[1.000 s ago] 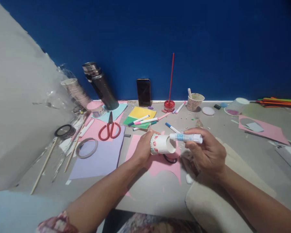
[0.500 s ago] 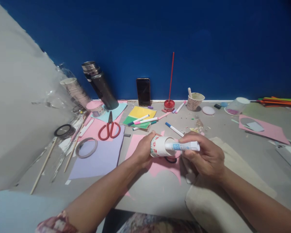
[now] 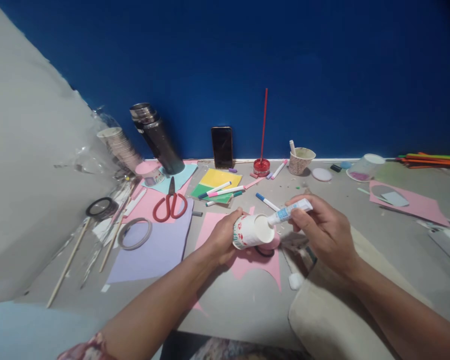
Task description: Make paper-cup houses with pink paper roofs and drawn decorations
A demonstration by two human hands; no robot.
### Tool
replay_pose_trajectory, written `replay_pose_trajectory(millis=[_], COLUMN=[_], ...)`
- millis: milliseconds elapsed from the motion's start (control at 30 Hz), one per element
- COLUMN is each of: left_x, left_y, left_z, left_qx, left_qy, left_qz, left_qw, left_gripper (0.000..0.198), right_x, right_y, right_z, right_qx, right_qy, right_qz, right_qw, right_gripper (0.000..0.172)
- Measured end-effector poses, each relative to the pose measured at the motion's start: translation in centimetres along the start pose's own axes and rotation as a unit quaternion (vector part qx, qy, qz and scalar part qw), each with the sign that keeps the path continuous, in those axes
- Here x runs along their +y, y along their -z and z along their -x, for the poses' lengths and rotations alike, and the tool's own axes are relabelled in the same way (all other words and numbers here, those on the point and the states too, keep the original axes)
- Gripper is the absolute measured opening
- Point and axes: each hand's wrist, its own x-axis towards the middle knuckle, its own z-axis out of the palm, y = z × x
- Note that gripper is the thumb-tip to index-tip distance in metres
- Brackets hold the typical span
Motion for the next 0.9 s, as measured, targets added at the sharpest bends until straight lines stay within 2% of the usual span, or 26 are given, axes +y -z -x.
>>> replay_pose_trajectory(millis=[67, 200, 400, 500, 633, 700, 767, 900], left_x=[0.1, 0.1, -0.3, -0.4, -0.4, -0.4, -0.4, -0.3], left_y=[-0.1, 0.3, 1.2, 1.1, 0.7, 0.6, 0.6, 0.9], left_z=[-0.1, -0.5, -0.8, -0.4, -0.1, -0.1, -0.1, -0.2], left_qx=[0.019, 0.056, 0.058, 0.061, 0.069, 0.075, 0.084, 0.099], left_qy=[-0.028, -0.092, -0.192, -0.205, -0.215, -0.217, -0.217, -0.234], left_qz=[0.009, 0.009, -0.105, -0.152, -0.163, -0.165, -0.182, -0.222], left_qw=[0.999, 0.994, 0.974, 0.965, 0.96, 0.959, 0.955, 0.942], left_gripper=[0.034, 0.034, 0.044, 0.043, 0.039, 0.038, 0.039, 0.04], right_x=[-0.1, -0.6, -1.3, -0.9, 0.1, 0.4, 0.4, -0.5], right_y=[0.1, 0.1, -0.5, -0.8, -1.2, -1.2, -1.1, -0.6], right_z=[-0.1, 0.1, 1.0, 1.4, 1.5, 1.5, 1.4, 1.2], right_qx=[-0.012, -0.016, -0.052, -0.032, 0.052, 0.065, 0.051, -0.018], right_qy=[-0.002, 0.043, 0.083, 0.085, 0.059, 0.046, 0.049, 0.083], right_qz=[-0.007, 0.016, -0.008, -0.032, -0.026, -0.018, -0.013, -0.021], right_qw=[1.0, 0.999, 0.995, 0.995, 0.997, 0.997, 0.997, 0.996], right_gripper=[0.017, 0.014, 0.011, 0.01, 0.012, 0.014, 0.013, 0.01])
